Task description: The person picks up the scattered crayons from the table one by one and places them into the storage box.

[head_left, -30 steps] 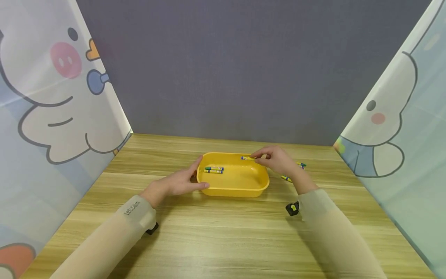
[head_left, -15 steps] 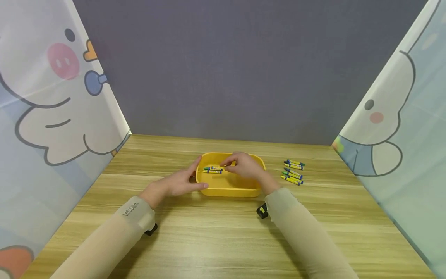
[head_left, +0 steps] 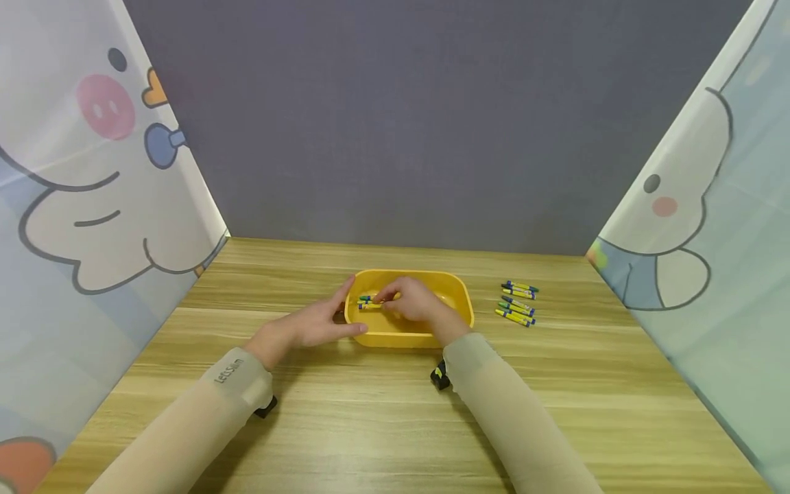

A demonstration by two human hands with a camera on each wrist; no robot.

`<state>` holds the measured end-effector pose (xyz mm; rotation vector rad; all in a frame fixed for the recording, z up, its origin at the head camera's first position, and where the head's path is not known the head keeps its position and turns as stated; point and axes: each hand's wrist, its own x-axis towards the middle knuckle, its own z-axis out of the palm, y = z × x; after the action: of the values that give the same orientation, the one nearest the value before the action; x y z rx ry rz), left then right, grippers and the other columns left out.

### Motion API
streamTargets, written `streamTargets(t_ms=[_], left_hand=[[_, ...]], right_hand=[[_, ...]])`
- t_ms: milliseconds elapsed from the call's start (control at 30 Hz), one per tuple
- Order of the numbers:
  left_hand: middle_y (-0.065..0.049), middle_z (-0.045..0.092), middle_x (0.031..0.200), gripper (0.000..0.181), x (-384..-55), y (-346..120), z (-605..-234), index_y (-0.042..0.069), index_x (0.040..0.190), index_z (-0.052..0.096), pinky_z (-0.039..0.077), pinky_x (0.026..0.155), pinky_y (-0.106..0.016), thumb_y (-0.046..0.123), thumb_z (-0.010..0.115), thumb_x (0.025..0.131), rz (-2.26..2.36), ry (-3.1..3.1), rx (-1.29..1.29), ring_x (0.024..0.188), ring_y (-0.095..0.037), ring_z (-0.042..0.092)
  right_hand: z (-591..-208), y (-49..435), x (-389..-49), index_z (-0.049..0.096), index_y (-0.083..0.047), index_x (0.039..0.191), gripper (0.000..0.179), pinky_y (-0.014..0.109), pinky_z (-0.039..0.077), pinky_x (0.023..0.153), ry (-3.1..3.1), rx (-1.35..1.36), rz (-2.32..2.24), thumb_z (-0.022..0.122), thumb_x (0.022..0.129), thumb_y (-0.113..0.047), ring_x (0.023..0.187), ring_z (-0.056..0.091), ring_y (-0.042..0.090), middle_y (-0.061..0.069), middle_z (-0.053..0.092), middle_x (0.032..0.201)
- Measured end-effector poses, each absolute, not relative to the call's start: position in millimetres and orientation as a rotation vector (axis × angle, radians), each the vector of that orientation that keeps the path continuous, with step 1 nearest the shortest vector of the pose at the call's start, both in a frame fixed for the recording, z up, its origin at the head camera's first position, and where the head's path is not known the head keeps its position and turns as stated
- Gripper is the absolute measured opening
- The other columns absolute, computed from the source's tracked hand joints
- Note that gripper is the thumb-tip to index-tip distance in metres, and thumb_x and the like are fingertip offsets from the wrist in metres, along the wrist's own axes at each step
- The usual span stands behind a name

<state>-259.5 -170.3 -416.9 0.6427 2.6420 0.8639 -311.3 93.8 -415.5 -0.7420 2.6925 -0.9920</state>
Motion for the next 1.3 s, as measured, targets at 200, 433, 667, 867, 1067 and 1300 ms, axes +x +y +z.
streamTargets(t_ms=[200,433,667,867,1067,1300], left_hand=[[-0.019,0.054,0.166,0.120,-260,-171,-416,0.025,0.178,-0.010,0.043,0.125,-0.062,0.079,0.062,0.098,0.825,2.660,0.639,0.147,-0.040,0.057],[-0.017,0.053,0.166,0.119,-260,-173,-417,0.028,0.177,-0.011,0.039,0.127,-0.062,0.075,0.065,0.099,0.875,2.637,0.652,0.150,-0.038,0.055],[-0.017,0.052,0.168,0.117,-259,-173,-417,0.033,0.177,-0.013,0.038,0.127,-0.064,0.075,0.065,0.099,0.889,2.620,0.663,0.151,-0.038,0.054],[-0.016,0.052,0.168,0.118,-260,-172,-416,0.030,0.178,-0.010,0.039,0.127,-0.063,0.075,0.065,0.099,0.885,2.631,0.659,0.151,-0.038,0.055],[-0.017,0.055,0.166,0.121,-259,-171,-415,0.023,0.178,-0.009,0.038,0.128,-0.063,0.076,0.065,0.099,0.861,2.651,0.662,0.151,-0.042,0.054],[-0.018,0.052,0.168,0.122,-259,-171,-415,0.023,0.178,-0.009,0.036,0.130,-0.063,0.073,0.068,0.098,0.885,2.640,0.662,0.152,-0.041,0.053]], right_hand=[[-415,89,-310,0.088,-0.019,0.115,0.019,0.040,0.056,0.104,2.745,-0.797,-0.881,0.078,0.102,-0.011,0.107,0.070,0.019,0.002,0.083,0.122],[-415,85,-308,0.089,-0.018,0.114,0.017,0.045,0.054,0.114,2.781,-0.836,-0.831,0.079,0.102,-0.011,0.121,0.071,0.026,0.004,0.081,0.125],[-416,85,-308,0.089,-0.018,0.115,0.018,0.042,0.057,0.109,2.761,-0.834,-0.854,0.079,0.102,-0.010,0.113,0.072,0.022,0.003,0.082,0.123],[-412,87,-307,0.087,-0.019,0.119,0.020,0.037,0.056,0.098,2.718,-0.756,-0.953,0.078,0.102,-0.011,0.102,0.067,0.018,0.002,0.081,0.121],[-402,97,-311,0.084,-0.014,0.127,0.024,0.031,0.052,0.083,2.708,-0.756,-1.090,0.074,0.105,-0.015,0.094,0.062,0.018,0.003,0.077,0.110],[-375,141,-310,0.082,-0.014,0.131,0.027,0.034,0.049,0.075,2.779,-0.740,-1.168,0.071,0.109,-0.024,0.087,0.059,0.021,0.005,0.077,0.119]])
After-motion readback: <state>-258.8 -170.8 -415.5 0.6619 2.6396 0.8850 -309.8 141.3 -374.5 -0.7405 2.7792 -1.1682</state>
